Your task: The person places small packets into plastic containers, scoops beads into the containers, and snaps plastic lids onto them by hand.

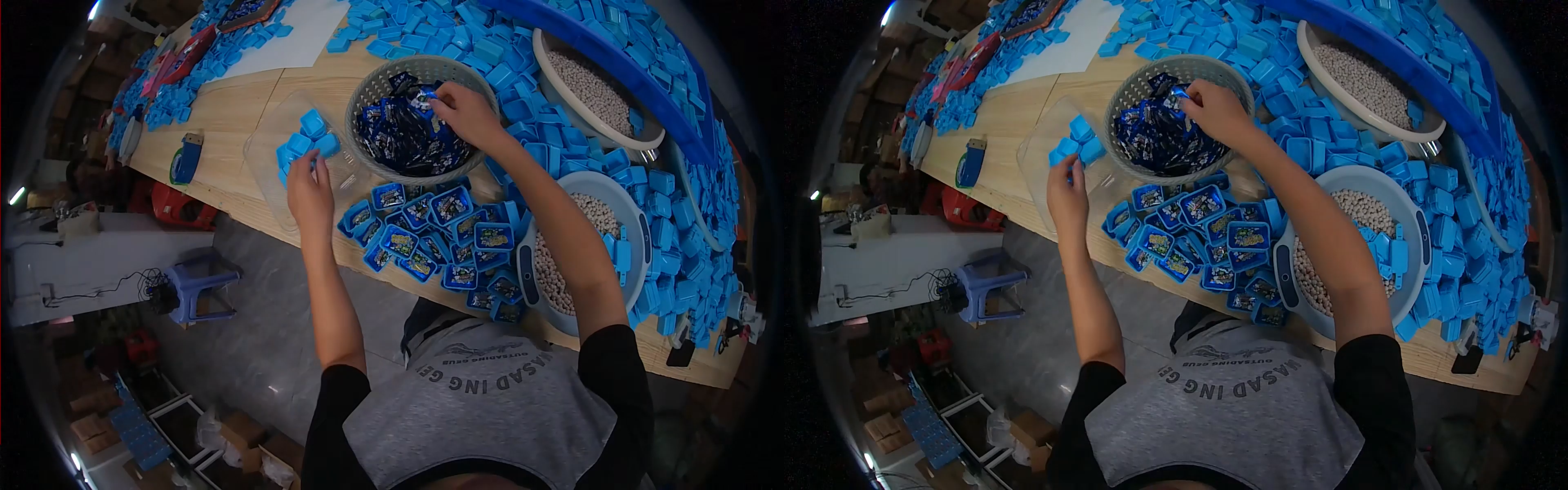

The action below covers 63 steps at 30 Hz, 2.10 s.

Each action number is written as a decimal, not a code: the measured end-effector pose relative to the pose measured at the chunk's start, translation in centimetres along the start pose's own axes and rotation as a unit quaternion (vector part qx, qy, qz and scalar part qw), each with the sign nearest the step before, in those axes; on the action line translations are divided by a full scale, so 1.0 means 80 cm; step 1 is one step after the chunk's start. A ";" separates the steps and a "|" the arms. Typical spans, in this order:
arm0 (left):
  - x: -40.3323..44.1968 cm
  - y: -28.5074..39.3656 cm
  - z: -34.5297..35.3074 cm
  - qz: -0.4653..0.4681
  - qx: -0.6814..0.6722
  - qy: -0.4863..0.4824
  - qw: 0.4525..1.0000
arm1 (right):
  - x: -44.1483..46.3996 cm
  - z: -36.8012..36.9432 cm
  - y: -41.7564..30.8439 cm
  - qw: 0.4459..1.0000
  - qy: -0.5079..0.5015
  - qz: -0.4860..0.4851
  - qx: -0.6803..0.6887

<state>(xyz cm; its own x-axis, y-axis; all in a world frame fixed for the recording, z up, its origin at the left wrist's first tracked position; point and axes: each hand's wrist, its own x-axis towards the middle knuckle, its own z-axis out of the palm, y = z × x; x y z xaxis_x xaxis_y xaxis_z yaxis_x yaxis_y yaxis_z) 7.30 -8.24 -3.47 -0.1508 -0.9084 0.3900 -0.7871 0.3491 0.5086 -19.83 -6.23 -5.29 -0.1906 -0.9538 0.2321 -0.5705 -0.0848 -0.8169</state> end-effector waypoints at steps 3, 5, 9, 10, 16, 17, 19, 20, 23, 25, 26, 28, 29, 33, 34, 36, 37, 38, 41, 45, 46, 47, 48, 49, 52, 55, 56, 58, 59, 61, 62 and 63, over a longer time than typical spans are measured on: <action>0.060 -0.080 0.031 -0.147 0.283 -0.160 0.934 | -0.004 -0.014 -0.010 0.998 -0.013 0.046 0.044; 0.072 -0.122 0.049 -0.142 0.343 -0.232 0.899 | -0.006 -0.019 -0.003 0.992 -0.034 0.065 0.106; 0.065 -0.106 0.042 -0.086 0.388 -0.285 0.872 | -0.022 -0.024 -0.003 0.975 -0.056 0.056 0.206; 0.062 -0.102 0.039 -0.104 0.364 -0.275 0.884 | -0.024 -0.020 0.003 0.976 -0.048 0.043 0.208; 0.050 -0.096 0.013 -0.118 0.217 -0.129 0.960 | -0.025 -0.024 0.000 0.979 -0.077 0.025 0.188; 0.049 -0.094 0.008 -0.107 0.176 -0.102 0.973 | -0.025 -0.025 0.000 0.979 -0.084 0.019 0.183; 0.049 -0.091 0.002 -0.094 0.123 -0.045 0.987 | -0.023 -0.029 -0.007 0.979 -0.096 0.028 0.176; 0.047 -0.090 0.001 -0.093 0.112 -0.016 0.989 | -0.023 -0.032 -0.012 0.979 -0.101 0.044 0.172; 0.037 -0.059 -0.010 -0.114 -0.127 0.038 0.985 | -0.026 -0.031 -0.026 0.951 -0.087 0.103 0.280; 0.027 -0.018 -0.015 -0.104 -0.291 0.049 0.950 | -0.030 -0.023 -0.042 0.909 -0.067 0.132 0.390; 0.020 0.004 -0.014 -0.086 -0.342 0.048 0.935 | -0.031 -0.016 -0.056 0.883 -0.057 0.141 0.444; 0.006 0.046 -0.011 -0.061 -0.417 0.028 0.906 | -0.037 -0.002 -0.088 0.835 -0.049 0.158 0.525; 0.000 0.067 -0.009 -0.053 -0.443 0.009 0.895 | -0.042 0.008 -0.098 0.840 -0.036 0.142 0.523; -0.010 0.092 0.021 -0.075 -0.596 -0.036 0.798 | -0.046 0.042 -0.106 0.903 0.044 0.060 0.423; -0.015 0.095 0.025 -0.086 -0.581 -0.031 0.809 | -0.047 0.046 -0.106 0.913 0.064 0.045 0.400; -0.016 0.098 0.013 -0.090 -0.570 -0.106 0.810 | -0.055 0.033 -0.123 0.946 0.101 0.018 0.306; -0.016 0.098 0.008 -0.093 -0.563 -0.143 0.809 | -0.054 0.028 -0.122 0.968 0.124 -0.057 0.213; -0.016 0.093 0.008 -0.073 -0.544 -0.166 0.819 | -0.051 0.023 -0.118 0.974 0.145 -0.130 0.117; -0.015 0.085 -0.002 -0.089 -0.522 -0.232 0.816 | -0.038 0.010 -0.101 0.940 0.133 -0.306 -0.074; -0.016 0.088 -0.003 -0.088 -0.503 -0.254 0.822 | -0.035 0.002 -0.103 0.916 0.069 -0.382 -0.104; -0.018 0.090 0.000 -0.082 -0.483 -0.250 0.835 | -0.035 0.005 -0.101 0.916 0.063 -0.383 -0.104; -0.020 0.090 0.002 -0.077 -0.463 -0.245 0.848 | -0.035 0.008 -0.101 0.916 0.056 -0.385 -0.103; -0.020 0.085 0.007 -0.097 -0.481 -0.232 0.840 | -0.035 0.009 -0.102 0.924 0.033 -0.366 -0.101; -0.018 0.077 0.015 -0.117 -0.498 -0.220 0.831 | -0.036 0.010 -0.103 0.932 0.010 -0.347 -0.100; -0.015 0.065 0.022 -0.160 -0.549 -0.148 0.807 | -0.029 0.008 -0.103 0.975 -0.008 -0.220 0.038; -0.014 0.062 0.010 -0.211 -0.597 -0.093 0.769 | 0.001 0.014 -0.064 0.991 0.028 -0.129 -0.030; -0.013 0.066 0.003 -0.228 -0.610 -0.089 0.754 | 0.006 0.026 -0.037 0.986 0.022 -0.133 -0.097; -0.011 0.058 0.001 -0.234 -0.645 -0.115 0.719 | 0.001 0.052 0.003 0.968 0.004 -0.123 -0.219; -0.012 0.056 0.005 -0.222 -0.646 -0.114 0.721 | -0.005 0.063 0.015 0.956 -0.010 -0.109 -0.273; -0.015 0.054 0.009 -0.202 -0.647 -0.110 0.727 | -0.005 0.057 0.001 0.940 -0.049 -0.080 -0.327; -0.016 0.053 0.008 -0.203 -0.637 -0.112 0.735 | 0.003 0.047 -0.004 0.939 -0.076 -0.065 -0.328; -0.017 0.053 0.007 -0.204 -0.628 -0.113 0.742 | 0.007 0.040 -0.012 0.938 -0.102 -0.050 -0.329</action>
<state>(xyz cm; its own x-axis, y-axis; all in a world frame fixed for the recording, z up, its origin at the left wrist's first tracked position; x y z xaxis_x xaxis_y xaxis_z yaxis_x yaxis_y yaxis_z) 3.83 -5.66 -2.29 -0.2615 -0.9634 -0.0599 0.3634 -0.1558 0.9185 -16.83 -7.62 -6.09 0.0088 -0.9916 0.1292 -0.9593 -0.0448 -0.2789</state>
